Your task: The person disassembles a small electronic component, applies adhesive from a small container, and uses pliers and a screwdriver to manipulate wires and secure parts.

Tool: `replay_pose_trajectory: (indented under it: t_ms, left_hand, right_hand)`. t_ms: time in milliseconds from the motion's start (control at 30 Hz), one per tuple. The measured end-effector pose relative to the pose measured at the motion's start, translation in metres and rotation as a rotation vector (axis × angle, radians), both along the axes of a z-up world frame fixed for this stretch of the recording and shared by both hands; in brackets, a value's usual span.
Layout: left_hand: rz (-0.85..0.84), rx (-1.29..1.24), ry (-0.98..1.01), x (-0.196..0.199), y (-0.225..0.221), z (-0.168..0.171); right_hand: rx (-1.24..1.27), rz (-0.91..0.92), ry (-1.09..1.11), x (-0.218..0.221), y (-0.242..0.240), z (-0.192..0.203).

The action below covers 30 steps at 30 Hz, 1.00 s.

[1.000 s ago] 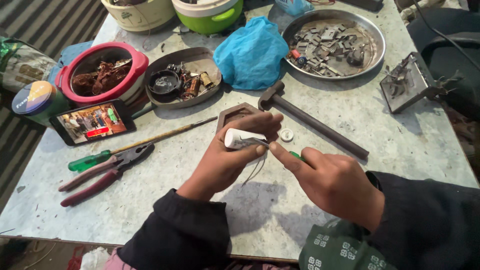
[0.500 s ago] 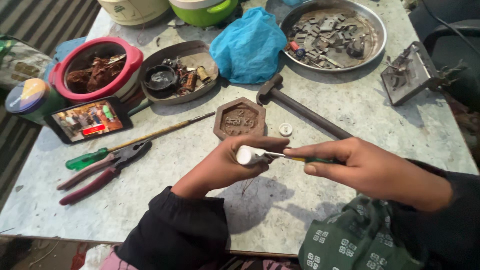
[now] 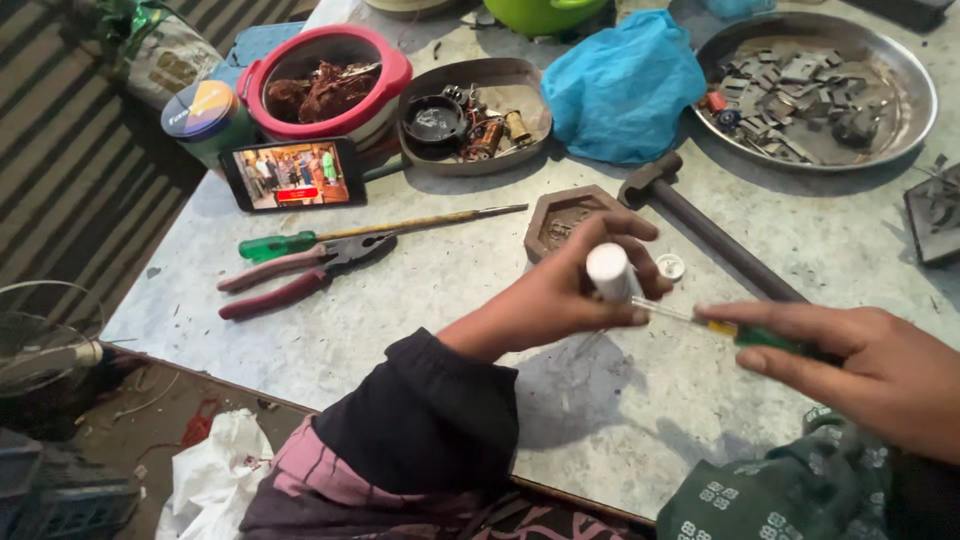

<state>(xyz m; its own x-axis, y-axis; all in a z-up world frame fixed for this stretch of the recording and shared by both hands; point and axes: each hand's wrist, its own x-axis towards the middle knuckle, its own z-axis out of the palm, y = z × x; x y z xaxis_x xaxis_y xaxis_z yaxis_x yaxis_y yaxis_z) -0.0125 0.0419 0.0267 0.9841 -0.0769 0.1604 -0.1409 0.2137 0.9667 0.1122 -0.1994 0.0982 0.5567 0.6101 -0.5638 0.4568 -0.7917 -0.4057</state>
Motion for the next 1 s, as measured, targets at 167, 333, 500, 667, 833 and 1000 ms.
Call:
replay_pose_trajectory:
  t_ms: [167, 333, 500, 667, 833, 1000]
  left_hand:
    - [0.271, -0.303, -0.022, 0.007, -0.002, -0.013]
    - [0.411, -0.509, 0.061, 0.013, 0.005, -0.013]
    - [0.313, -0.369, -0.048, 0.008, -0.001, -0.013]
    - [0.233, -0.187, -0.032, 0.007, -0.008, -0.017]
    - [0.074, -0.243, -0.038, 0.01, -0.021, -0.027]
    - [0.024, -0.209, -0.024, 0.009, -0.021, -0.03]
  right_hand:
    - [0.193, -0.106, -0.198, -0.003, 0.0, -0.021]
    - [0.098, -0.023, -0.29, -0.012, 0.012, -0.041]
    - [0.364, 0.418, -0.518, -0.017, 0.018, -0.053]
    - [0.545, 0.216, -0.544, -0.015, 0.013, -0.05]
    - [0.807, 0.142, -0.413, -0.016, 0.008, -0.051]
    - [0.757, 0.097, -0.33, -0.012, 0.01, -0.06]
